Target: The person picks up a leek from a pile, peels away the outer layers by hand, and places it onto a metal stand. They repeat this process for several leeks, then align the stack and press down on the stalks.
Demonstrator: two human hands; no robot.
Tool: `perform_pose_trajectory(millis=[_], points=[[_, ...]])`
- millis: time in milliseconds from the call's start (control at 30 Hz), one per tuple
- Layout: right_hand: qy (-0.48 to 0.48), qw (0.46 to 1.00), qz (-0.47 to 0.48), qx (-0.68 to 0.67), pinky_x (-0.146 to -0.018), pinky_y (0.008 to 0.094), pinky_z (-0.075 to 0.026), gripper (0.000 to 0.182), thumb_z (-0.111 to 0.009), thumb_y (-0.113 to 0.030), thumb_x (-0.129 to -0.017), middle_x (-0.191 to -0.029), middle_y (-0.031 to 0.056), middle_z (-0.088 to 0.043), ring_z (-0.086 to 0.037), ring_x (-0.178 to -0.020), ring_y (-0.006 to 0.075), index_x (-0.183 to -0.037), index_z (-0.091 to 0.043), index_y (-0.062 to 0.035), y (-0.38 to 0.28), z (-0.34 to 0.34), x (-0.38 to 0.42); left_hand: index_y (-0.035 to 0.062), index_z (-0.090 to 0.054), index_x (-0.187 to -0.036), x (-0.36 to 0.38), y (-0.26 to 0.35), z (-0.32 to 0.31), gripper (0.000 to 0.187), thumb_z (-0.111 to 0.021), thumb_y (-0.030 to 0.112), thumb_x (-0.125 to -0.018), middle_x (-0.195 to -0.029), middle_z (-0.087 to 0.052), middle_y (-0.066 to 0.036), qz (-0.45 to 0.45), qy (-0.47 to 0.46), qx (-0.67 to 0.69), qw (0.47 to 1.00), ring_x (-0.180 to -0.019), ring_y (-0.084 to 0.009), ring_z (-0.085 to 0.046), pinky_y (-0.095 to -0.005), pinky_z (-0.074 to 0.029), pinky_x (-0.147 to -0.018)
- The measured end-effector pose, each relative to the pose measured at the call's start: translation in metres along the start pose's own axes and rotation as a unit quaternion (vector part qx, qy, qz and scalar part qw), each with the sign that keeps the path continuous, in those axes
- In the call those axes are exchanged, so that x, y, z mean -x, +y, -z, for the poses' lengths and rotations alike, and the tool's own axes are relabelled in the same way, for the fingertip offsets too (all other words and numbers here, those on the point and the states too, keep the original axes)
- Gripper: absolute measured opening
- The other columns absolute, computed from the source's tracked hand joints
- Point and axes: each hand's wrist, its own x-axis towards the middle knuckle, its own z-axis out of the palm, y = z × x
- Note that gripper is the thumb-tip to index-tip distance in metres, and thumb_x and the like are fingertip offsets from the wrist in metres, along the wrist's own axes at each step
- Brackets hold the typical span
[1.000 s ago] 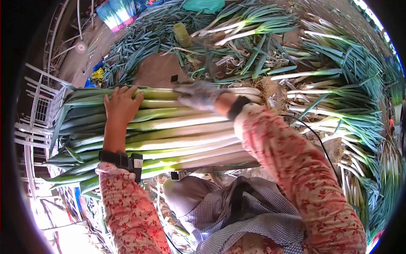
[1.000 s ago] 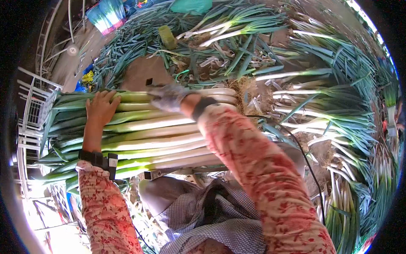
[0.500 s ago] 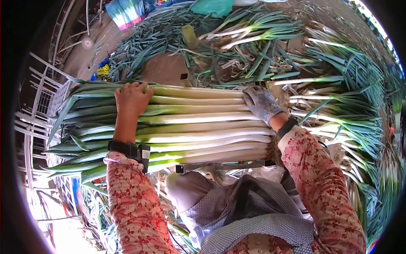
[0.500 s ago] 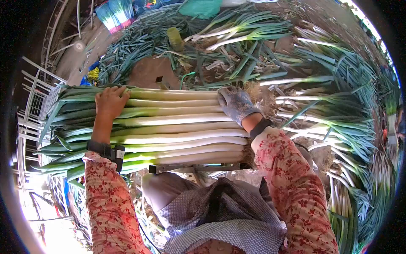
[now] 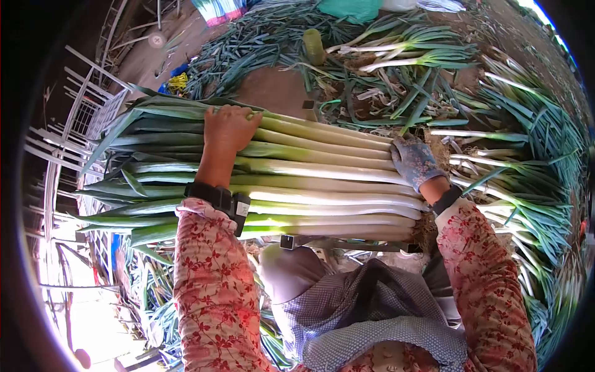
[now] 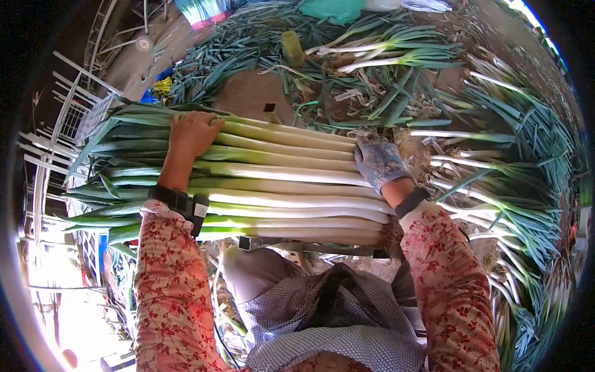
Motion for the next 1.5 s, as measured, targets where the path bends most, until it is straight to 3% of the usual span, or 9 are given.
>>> perform_pose_trajectory(millis=[133, 267, 400, 500, 700, 967, 1133, 1300, 1500], points=[[-0.076, 0.996, -0.052, -0.006, -0.078, 0.0486, -0.047, 0.024, -0.05, -0.024, -0.087, -0.098, 0.0216, -0.062, -0.06, -0.089, 0.0372, -0.093, -0.059, -0.0034, -0.008, 0.009, -0.001, 0.018, -0.067, -0.109, -0.003, 0.001, 0.0, 0.045, -0.041, 0.049, -0.09, -0.116, -0.063, -0.005, 0.0, -0.008, -0.013, 1.0, -0.115, -0.0223, -0.052, -0.0479, -0.025, -0.107], [0.002, 1.0, -0.004, 0.009, -0.076, 0.0498, -0.047, 0.024, -0.049, -0.022, -0.088, -0.096, 0.0231, -0.06, -0.058, -0.086, 0.0412, -0.1, -0.057, -0.0027, 0.001, -0.004, 0.002, 0.0197, -0.067, -0.109, -0.005, 0.007, 0.006, 0.043, -0.041, 0.048, -0.09, -0.116, -0.063, -0.005, 0.013, -0.021, 0.004, 1.0, -0.114, -0.0218, -0.053, -0.0476, -0.024, -0.107], [-0.008, 0.996, 0.015, 0.082, -0.083, 0.0466, -0.047, 0.027, -0.052, -0.025, -0.085, -0.105, 0.019, -0.06, -0.058, -0.096, 0.0362, -0.098, -0.06, -0.0026, -0.002, -0.006, -0.007, 0.0198, -0.069, -0.106, -0.004, 0.004, -0.002, 0.041, -0.043, 0.047, -0.089, -0.113, -0.064, -0.005, 0.011, 0.016, 0.006, 1.0, -0.112, -0.0227, -0.055, -0.0477, -0.025, -0.106], [-0.102, 0.993, 0.035, 0.051, -0.093, 0.0456, -0.043, 0.042, -0.048, -0.032, -0.089, -0.114, 0.0215, -0.056, -0.053, -0.108, 0.0375, -0.117, -0.052, -0.0006, -0.042, 0.03, -0.02, 0.0193, -0.069, -0.105, -0.007, 0.005, -0.001, 0.041, -0.043, 0.046, -0.089, -0.112, -0.065, -0.006, 0.014, -0.005, 0.013, 1.0, -0.111, -0.0231, -0.055, -0.048, -0.026, -0.105], [-0.035, 0.991, 0.111, -0.069, -0.105, 0.0493, -0.027, 0.065, -0.045, -0.054, -0.089, -0.134, 0.0202, -0.044, -0.039, -0.124, 0.0394, -0.133, -0.044, -0.006, -0.111, -0.016, -0.037, 0.0184, -0.069, -0.104, -0.009, 0.005, -0.005, 0.041, -0.042, 0.045, -0.089, -0.11, -0.065, -0.006, -0.008, 0.013, 0.003, 1.0, -0.109, -0.0224, -0.056, -0.0506, -0.027, -0.104], [0.008, 0.989, 0.13, -0.07, -0.1, 0.0477, -0.033, 0.06, -0.053, -0.044, -0.086, -0.124, 0.0217, -0.046, -0.043, -0.116, 0.0394, -0.131, -0.044, -0.0055, -0.115, -0.016, -0.034, 0.0195, -0.069, -0.103, -0.007, -0.002, -0.008, 0.042, -0.039, 0.046, -0.09, -0.112, -0.065, -0.005, -0.061, 0.057, 0.018, 0.996, -0.111, -0.0225, -0.055, -0.0514, -0.027, -0.104], [0.03, 0.985, 0.133, -0.102, -0.098, 0.0492, -0.034, 0.057, -0.057, -0.04, -0.084, -0.123, 0.0211, -0.047, -0.043, -0.114, 0.0392, -0.13, -0.045, -0.0079, -0.111, -0.018, -0.032, 0.0173, -0.065, -0.11, -0.047, -0.082, 0.03, 0.048, -0.037, 0.05, -0.091, -0.12, -0.06, -0.008, -0.02, -0.143, -0.024, 0.989, -0.116, -0.0257, -0.051, -0.0511, -0.03, -0.101], [0.04, 0.982, 0.135, -0.126, -0.097, 0.0498, -0.033, 0.056, -0.059, -0.04, -0.083, -0.121, 0.0204, -0.048, -0.044, -0.113, 0.038, -0.128, -0.046, -0.0088, -0.11, -0.018, -0.034, 0.0154, -0.062, -0.116, -0.055, -0.172, 0.011, 0.052, -0.037, 0.053, -0.09, -0.122, -0.058, -0.008, 0.063, -0.044, 0.046, 0.996, -0.115, -0.0291, -0.052, -0.0501, -0.033, -0.099], [0.014, 0.982, 0.126, -0.139, -0.097, 0.0504, -0.033, 0.056, -0.059, -0.039, -0.083, -0.121, 0.0208, -0.048, -0.044, -0.112, 0.038, -0.128, -0.046, -0.0092, -0.112, -0.009, -0.036, 0.0154, -0.057, -0.124, -0.084, -0.219, -0.015, 0.055, -0.037, 0.054, -0.091, -0.133, -0.051, -0.009, 0.101, -0.15, 0.103, 0.978, -0.121, -0.0306, -0.049, -0.0414, -0.034, -0.102]])
